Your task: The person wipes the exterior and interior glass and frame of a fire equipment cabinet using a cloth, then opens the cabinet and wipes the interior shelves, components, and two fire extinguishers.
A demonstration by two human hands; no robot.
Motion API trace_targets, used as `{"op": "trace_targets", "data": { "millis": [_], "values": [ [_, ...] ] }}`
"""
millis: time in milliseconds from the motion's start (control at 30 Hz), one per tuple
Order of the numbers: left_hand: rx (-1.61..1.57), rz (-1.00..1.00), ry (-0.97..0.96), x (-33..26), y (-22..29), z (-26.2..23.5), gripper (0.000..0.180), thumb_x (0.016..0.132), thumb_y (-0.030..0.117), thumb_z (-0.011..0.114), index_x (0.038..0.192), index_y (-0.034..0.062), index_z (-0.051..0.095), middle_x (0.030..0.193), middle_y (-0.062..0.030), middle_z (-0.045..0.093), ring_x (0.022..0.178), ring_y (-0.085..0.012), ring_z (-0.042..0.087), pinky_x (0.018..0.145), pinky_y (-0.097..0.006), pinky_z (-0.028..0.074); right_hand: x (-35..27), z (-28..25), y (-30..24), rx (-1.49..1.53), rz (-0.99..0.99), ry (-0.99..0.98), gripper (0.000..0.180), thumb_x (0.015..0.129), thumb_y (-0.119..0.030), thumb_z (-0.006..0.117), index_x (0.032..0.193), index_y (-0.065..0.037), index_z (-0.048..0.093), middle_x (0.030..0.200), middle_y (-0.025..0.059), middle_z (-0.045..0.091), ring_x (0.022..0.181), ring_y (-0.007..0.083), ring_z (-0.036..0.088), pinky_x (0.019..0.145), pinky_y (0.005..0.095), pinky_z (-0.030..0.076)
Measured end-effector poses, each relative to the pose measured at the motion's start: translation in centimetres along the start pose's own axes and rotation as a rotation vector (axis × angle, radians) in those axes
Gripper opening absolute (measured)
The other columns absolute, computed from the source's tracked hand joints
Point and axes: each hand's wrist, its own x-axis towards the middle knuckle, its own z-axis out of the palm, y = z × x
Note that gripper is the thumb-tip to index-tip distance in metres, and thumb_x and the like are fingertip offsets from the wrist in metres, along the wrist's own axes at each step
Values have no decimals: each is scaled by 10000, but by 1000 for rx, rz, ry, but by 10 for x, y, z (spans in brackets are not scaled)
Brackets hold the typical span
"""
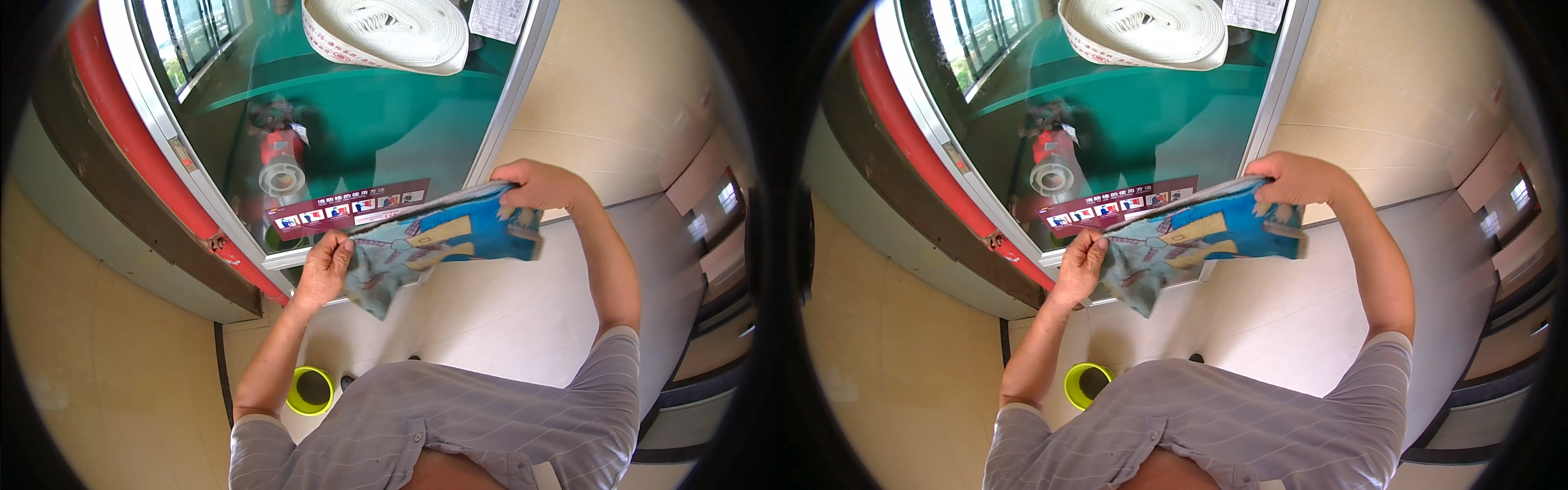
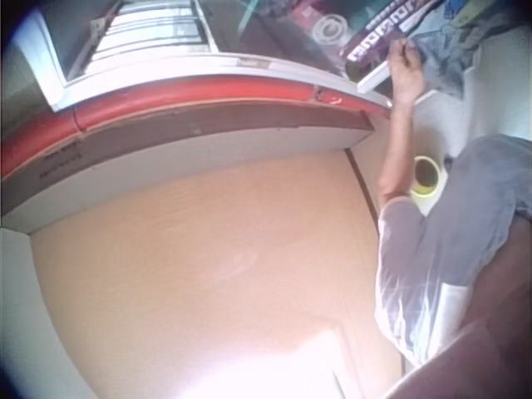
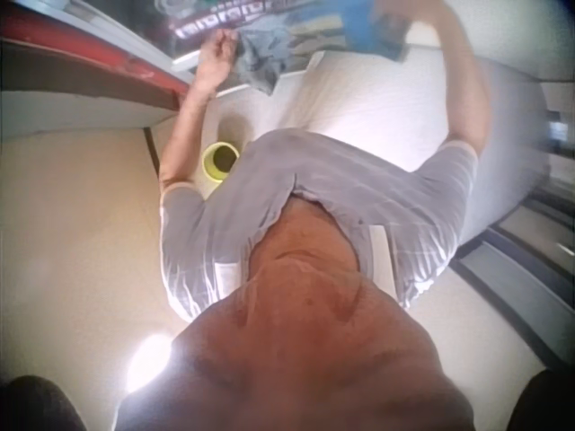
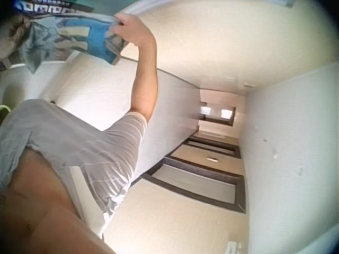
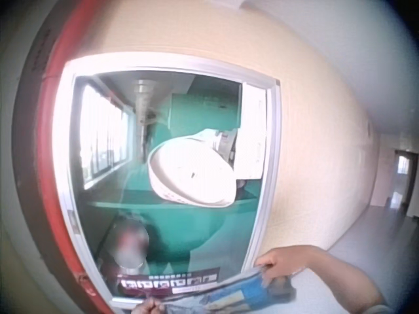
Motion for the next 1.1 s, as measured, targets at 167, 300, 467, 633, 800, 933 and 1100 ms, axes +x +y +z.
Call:
{"op": "trace_targets", "data": {
  "millis": [167, 300, 467, 633, 800, 933, 1100],
  "values": [
    [511, 108, -52, 18, 27, -32, 81, 940, 72, 554, 927, 2, 516, 746, -235, 588, 694, -456, 565, 621, -436, 457, 27, 26, 32, -293, 18, -11, 181, 822, -129, 597, 941, 6, 611, 824, 111, 615, 800, 197, 580, 744, 334, 479],
    [534, -88, -118, 25, 6, -46, 140, 942, 112, 520, 981, -17, 560, 736, -210, 599, 667, -369, 597, 649, -423, 463, 50, 49, 58, -174, -17, -17, 227, 842, -158, 551, 985, 13, 597, 909, 151, 626, 842, 215, 576, 741, 354, 478],
    [-193, -870, -99, 12, -1, -47, 221, 969, 159, 493, 1036, -27, 593, 940, -102, 660, 823, -197, 670, 630, -342, 541, 70, 102, 41, 659, 341, 179, 517, 846, -170, 614, 1335, -44, 504, 1120, 96, 588, 986, 178, 569, 772, 340, 496],
    [-250, -991, -171, 7, 41, -5, 227, 961, 128, 481, 1088, -26, 590, 978, -131, 660, 778, -175, 677, 637, -324, 573, 82, 143, 15, 668, 153, -264, 510, 804, -159, 622, 1291, -53, 517, 1064, 69, 596, 971, 156, 568, 751, 321, 510],
    [-632, -961, -112, 9, 5, 9, 272, 982, 248, 527, 1109, 16, 591, 1019, -140, 663, 860, -222, 679, 742, -373, 577, 110, 195, -3, 274, -173, -223, 371, 752, -82, 574, 1113, 2, 552, 974, 70, 604, 851, 164, 595, 710, 308, 499],
    [-827, -1025, -14, 15, 19, 10, 425, 948, 415, 606, 1163, 51, 568, 1087, -120, 659, 979, -244, 650, 877, -445, 540, 113, 204, -1, 272, -268, -211, 454, 723, -97, 613, 1146, 30, 510, 976, 174, 635, 933, 258, 620, 792, 352, 506],
    [-572, -854, 63, 7, -11, -4, 270, 856, 46, 616, 1118, 11, 561, 1032, -119, 633, 918, -227, 630, 826, -390, 535, 94, 215, -20, 98, -443, -383, 584, 832, -157, 675, 1337, -7, 421, 1010, 178, 668, 786, 261, 683, 674, 372, 537]
  ]
}}
